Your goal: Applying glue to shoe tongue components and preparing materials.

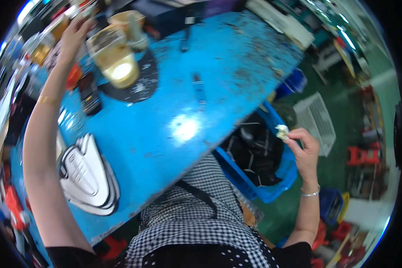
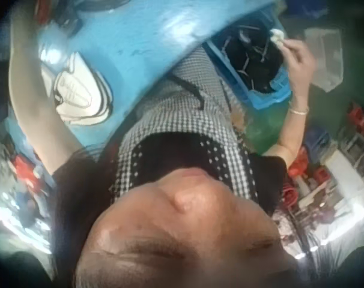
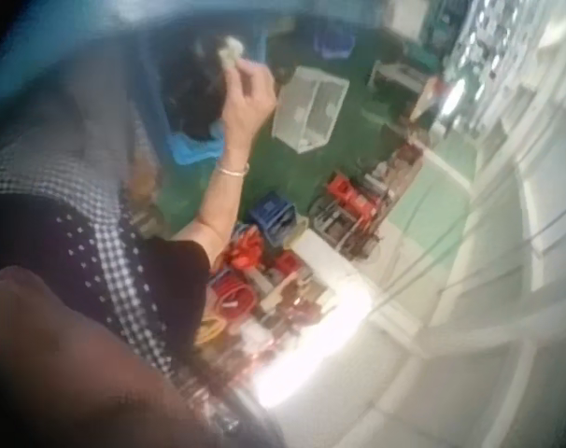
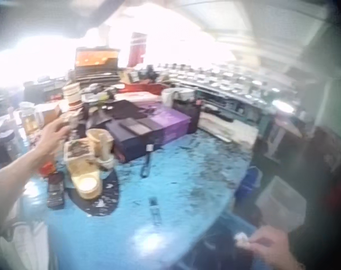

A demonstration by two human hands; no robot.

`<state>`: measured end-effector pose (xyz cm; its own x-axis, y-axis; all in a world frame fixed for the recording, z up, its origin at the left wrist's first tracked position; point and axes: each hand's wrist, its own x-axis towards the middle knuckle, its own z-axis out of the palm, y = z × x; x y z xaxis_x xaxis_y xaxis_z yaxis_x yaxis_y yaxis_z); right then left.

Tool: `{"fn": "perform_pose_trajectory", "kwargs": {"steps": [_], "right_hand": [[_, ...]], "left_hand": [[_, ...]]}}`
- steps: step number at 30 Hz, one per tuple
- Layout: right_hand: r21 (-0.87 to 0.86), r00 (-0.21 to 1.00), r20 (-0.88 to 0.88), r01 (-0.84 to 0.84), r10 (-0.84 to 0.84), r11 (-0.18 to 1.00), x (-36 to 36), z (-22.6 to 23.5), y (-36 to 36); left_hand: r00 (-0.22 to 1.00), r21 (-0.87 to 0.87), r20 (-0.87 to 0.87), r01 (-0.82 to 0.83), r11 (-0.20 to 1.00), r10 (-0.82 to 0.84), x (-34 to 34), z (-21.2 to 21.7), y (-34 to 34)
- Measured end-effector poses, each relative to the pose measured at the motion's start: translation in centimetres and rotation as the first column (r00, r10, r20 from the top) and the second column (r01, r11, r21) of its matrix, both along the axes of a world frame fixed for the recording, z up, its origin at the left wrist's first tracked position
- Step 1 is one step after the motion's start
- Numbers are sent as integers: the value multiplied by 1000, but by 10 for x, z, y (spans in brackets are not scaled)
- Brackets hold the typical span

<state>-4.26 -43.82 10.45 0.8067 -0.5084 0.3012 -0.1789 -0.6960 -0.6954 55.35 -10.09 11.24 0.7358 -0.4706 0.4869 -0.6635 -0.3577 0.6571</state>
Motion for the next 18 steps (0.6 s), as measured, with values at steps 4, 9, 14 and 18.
{"fn": "perform_pose_trajectory", "kwargs": {"steps": [4,9,14,18], "right_hand": [[-259,998,56,14,1,966,-31,28,-11],[-535,900,433,221,41,815,-74,74,-67],[-369,611,783,307,116,877,-74,96,-139],[-210,540,827,555,-156,805,-40,84,-232]], "left_hand": [[979,7,-105,177,984,-175,-65,6,-15],[921,2,-164,358,934,-353,-205,18,-59],[967,239,-60,255,937,-248,-301,27,-19],[989,295,-115,120,948,-90,-364,24,27]]}}
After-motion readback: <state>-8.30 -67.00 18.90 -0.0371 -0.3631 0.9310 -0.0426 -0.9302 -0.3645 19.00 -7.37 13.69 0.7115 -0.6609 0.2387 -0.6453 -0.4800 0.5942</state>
